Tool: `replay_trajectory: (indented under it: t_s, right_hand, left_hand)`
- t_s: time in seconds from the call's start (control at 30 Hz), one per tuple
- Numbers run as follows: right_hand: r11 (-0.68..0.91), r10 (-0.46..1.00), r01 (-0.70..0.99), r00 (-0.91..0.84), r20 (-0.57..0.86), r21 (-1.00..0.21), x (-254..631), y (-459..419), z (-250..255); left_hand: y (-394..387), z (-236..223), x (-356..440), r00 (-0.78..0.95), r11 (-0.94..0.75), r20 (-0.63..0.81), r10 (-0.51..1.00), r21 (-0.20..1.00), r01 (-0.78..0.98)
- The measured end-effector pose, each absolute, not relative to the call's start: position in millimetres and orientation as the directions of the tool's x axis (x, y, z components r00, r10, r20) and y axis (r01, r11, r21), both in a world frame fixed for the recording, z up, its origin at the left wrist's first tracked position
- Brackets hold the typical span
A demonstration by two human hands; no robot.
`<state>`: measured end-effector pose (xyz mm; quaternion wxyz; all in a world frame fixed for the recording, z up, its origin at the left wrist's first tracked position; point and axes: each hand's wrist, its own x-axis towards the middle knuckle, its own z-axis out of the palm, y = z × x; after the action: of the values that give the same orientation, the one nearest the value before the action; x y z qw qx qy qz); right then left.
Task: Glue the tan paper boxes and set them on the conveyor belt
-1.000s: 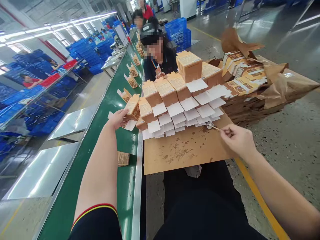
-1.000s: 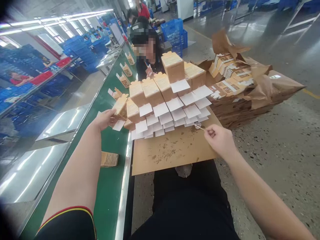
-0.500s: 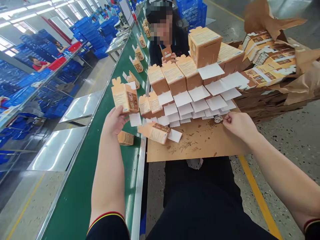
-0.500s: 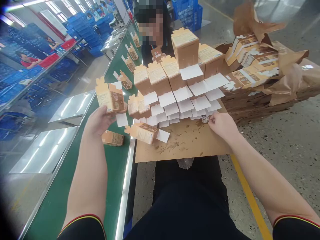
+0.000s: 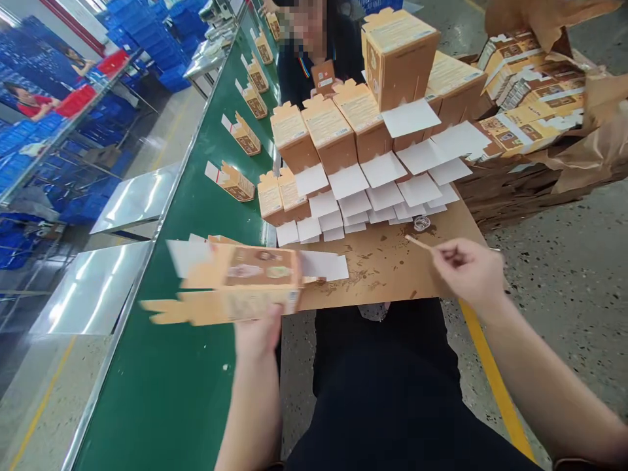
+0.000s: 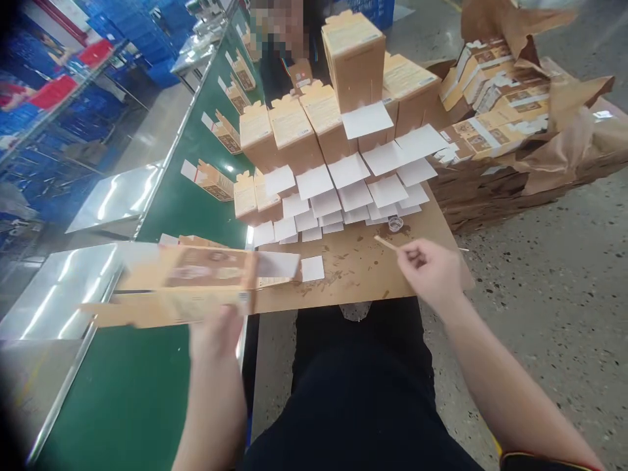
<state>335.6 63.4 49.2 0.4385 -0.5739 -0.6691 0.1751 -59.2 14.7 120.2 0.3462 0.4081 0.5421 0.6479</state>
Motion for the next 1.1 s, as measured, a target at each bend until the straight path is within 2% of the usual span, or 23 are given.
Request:
replay_trajectory:
  t_s: [0.1, 0.17, 0.27, 0.37, 0.47, 0.7, 0.83, 0.93, 1.03, 1.1]
  right_hand:
    - [0.409, 0.902, 0.455, -0.071, 0.426, -0.791, 297.2, 23.7, 31.9]
    - [0.422, 0.905, 0.412, -0.145, 0.399, -0.807, 278.1, 8.1, 19.2]
    - [0.442, 0.892, 0.376, -0.284, 0.353, -0.814, 265.6, 2.5, 3.7]
    - [0.497, 0.850, 0.351, -0.381, 0.364, -0.794, 264.4, 9.7, -6.0]
    - [0.533, 0.828, 0.350, -0.401, 0.391, -0.770, 264.7, 18.4, -10.2]
    - [0.522, 0.829, 0.385, -0.438, 0.347, -0.761, 263.9, 25.6, -13.0]
    - [0.528, 0.810, 0.351, -0.483, 0.334, -0.774, 265.7, 25.2, -9.1]
    - [0.452, 0.867, 0.352, -0.389, 0.311, -0.819, 272.3, 24.2, -1.1]
    - [0.326, 0.944, 0.387, -0.189, 0.272, -0.863, 286.4, 23.3, 6.0]
    - [0.267, 0.962, 0.384, -0.053, 0.268, -0.884, 299.3, 22.2, 8.1]
  left_hand:
    - [-18.9, 64.0, -12.0, -0.493, 0.034, -0.119, 0.862, 0.984, -0.177]
    - [-33.3, 37.3, 5.7, -0.503, 0.154, -0.266, 0.823, 0.955, -0.252]
    - [-43.0, 20.7, 14.8, -0.523, 0.217, -0.352, 0.776, 0.928, -0.302]
    - [-41.9, 20.7, 15.2, -0.535, 0.188, -0.341, 0.773, 0.928, -0.320]
    - [-38.8, 20.4, 14.7, -0.527, 0.178, -0.317, 0.789, 0.938, -0.297]
    - [-36.5, 4.2, 14.8, -0.523, 0.188, -0.209, 0.826, 0.978, -0.094]
    - [-38.5, 3.7, 16.7, -0.532, 0.193, -0.181, 0.827, 0.981, -0.032]
    - [-45.7, 7.8, 21.2, -0.541, 0.227, -0.200, 0.817, 0.974, -0.018]
    - [-46.5, 12.2, 27.7, -0.513, 0.253, -0.190, 0.837, 0.966, 0.055]
    - [-34.6, 15.3, 31.5, -0.415, 0.249, -0.191, 0.890, 0.964, 0.091]
